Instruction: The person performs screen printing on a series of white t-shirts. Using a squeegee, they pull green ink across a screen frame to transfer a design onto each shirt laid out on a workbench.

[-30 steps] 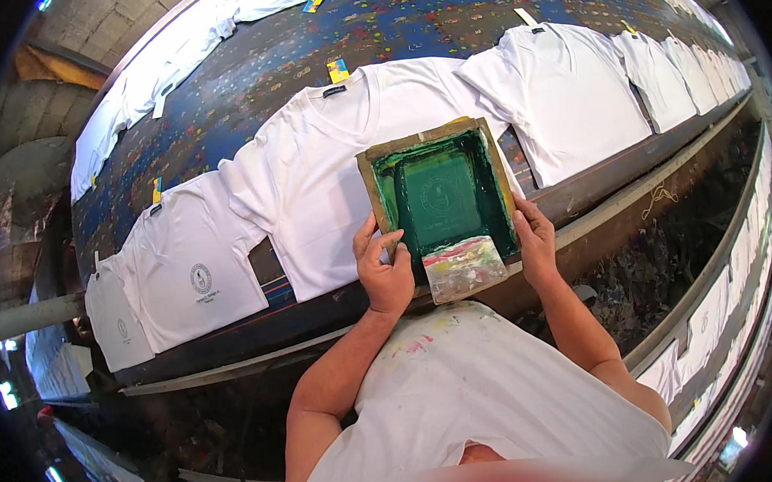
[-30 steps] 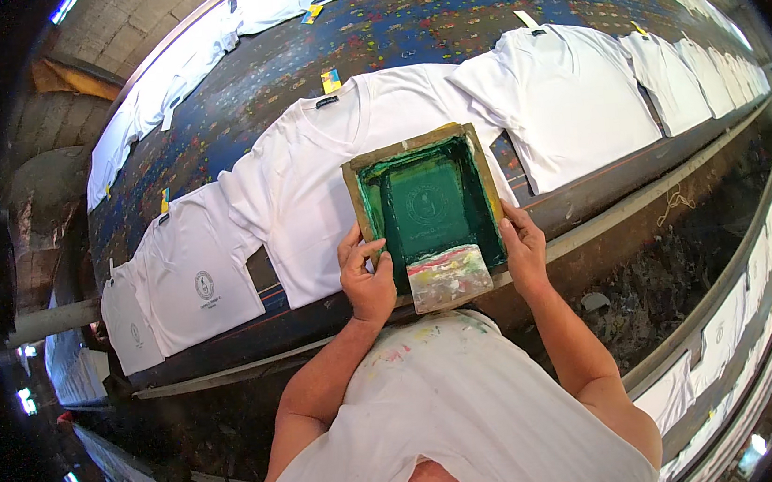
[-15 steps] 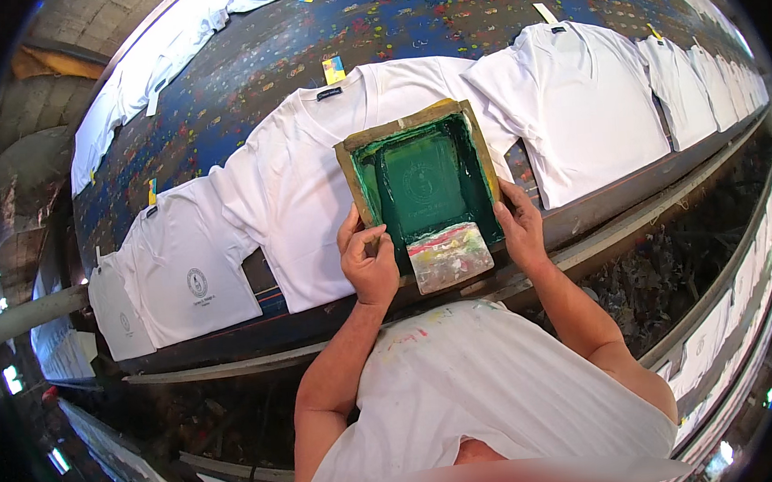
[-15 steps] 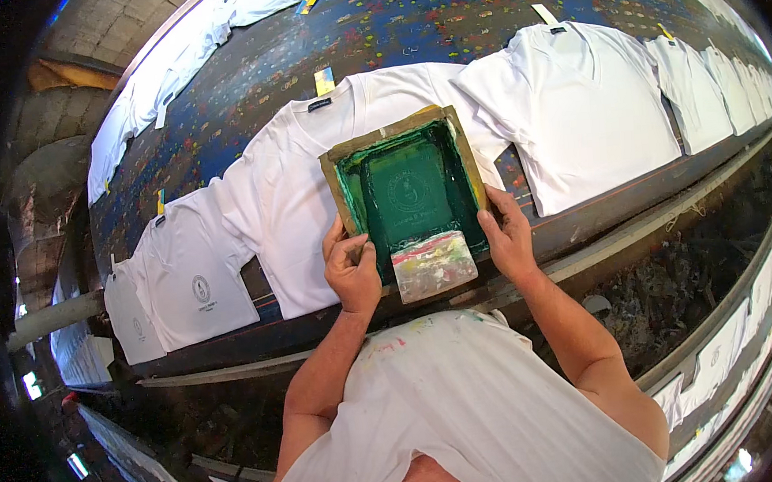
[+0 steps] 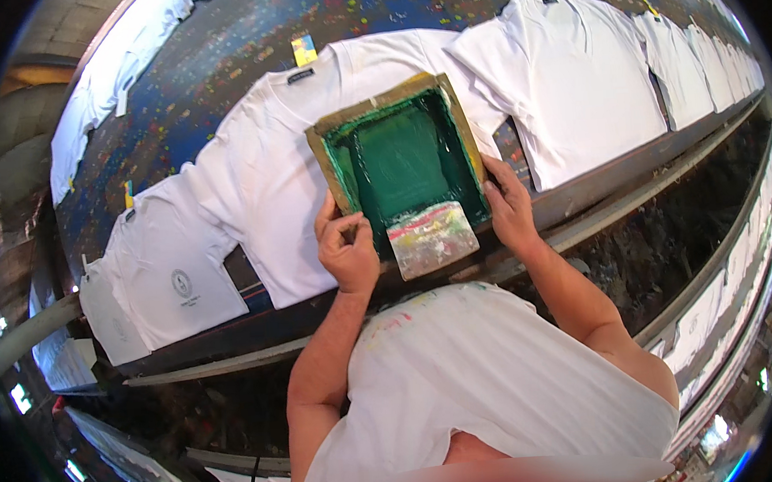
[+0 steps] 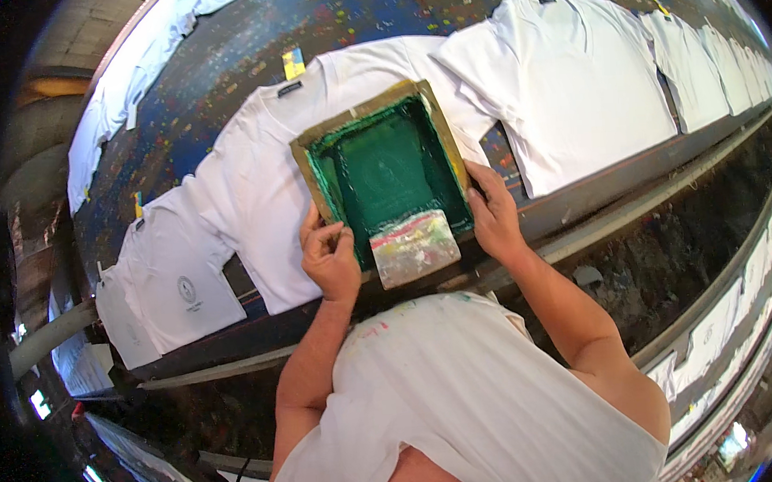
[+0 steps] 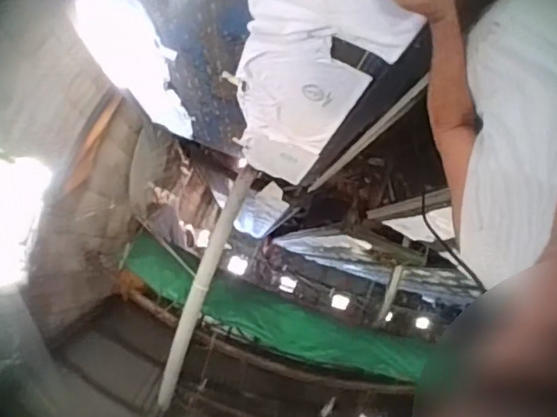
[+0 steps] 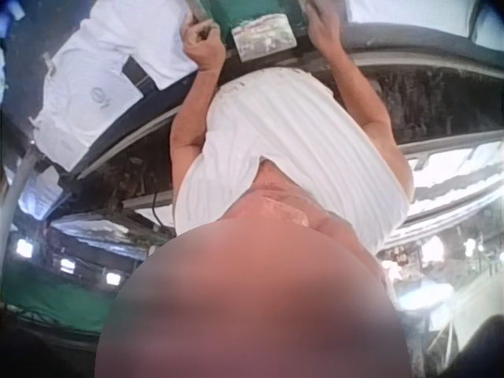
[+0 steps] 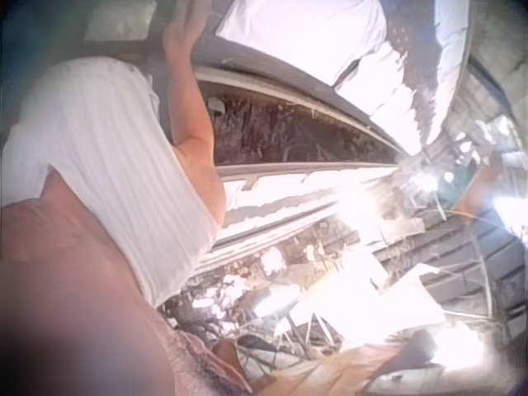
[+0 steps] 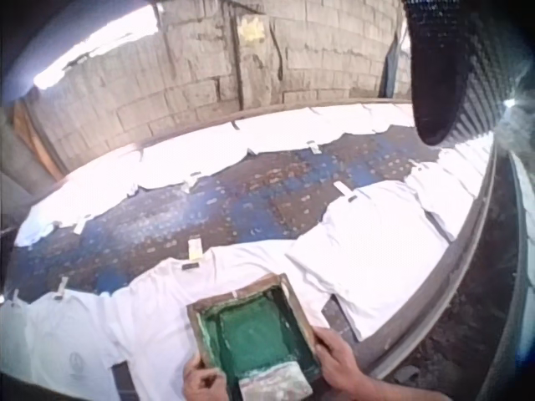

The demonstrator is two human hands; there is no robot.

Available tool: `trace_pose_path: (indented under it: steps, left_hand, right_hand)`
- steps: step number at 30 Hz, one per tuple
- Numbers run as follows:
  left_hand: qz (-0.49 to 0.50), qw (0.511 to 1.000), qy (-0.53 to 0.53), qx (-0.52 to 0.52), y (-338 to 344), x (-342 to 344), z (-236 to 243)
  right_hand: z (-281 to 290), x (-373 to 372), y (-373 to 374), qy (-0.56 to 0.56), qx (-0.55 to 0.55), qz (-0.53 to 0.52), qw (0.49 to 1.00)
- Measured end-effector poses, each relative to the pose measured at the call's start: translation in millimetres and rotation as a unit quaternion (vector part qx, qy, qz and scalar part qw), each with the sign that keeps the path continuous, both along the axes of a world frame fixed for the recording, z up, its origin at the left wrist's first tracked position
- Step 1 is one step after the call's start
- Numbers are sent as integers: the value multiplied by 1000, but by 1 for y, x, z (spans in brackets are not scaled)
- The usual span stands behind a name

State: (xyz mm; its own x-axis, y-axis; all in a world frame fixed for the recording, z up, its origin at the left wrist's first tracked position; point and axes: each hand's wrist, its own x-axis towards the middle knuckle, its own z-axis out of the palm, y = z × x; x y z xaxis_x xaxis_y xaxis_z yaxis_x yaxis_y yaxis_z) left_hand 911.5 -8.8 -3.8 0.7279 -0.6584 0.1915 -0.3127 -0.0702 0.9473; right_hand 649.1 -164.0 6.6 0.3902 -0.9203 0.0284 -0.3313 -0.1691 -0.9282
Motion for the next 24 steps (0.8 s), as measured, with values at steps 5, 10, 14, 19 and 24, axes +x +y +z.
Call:
trace_pose_path:
  steps: [5,10,14,19,24]
  left_hand:
    - [1,998,57,-33,1,-2,-1]
    - [-1,998,53,-29,0,1,-5]
    - [2,998,50,-40,-1,0,-6]
    - [5,995,89,-39,-2,0,-4]
    - [6,1000,-18,-15,-5,2,0]
  right_hand:
    - [7,0,-8,-91,126,-10,988]
    - [72,-10,-69,-139,39,-51,988]
    - [156,-10,-129,-250,-256,45,933]
    - [255,-14,-163,-287,-475,187,810]
    - [292,-6,-157,-291,-498,223,785]
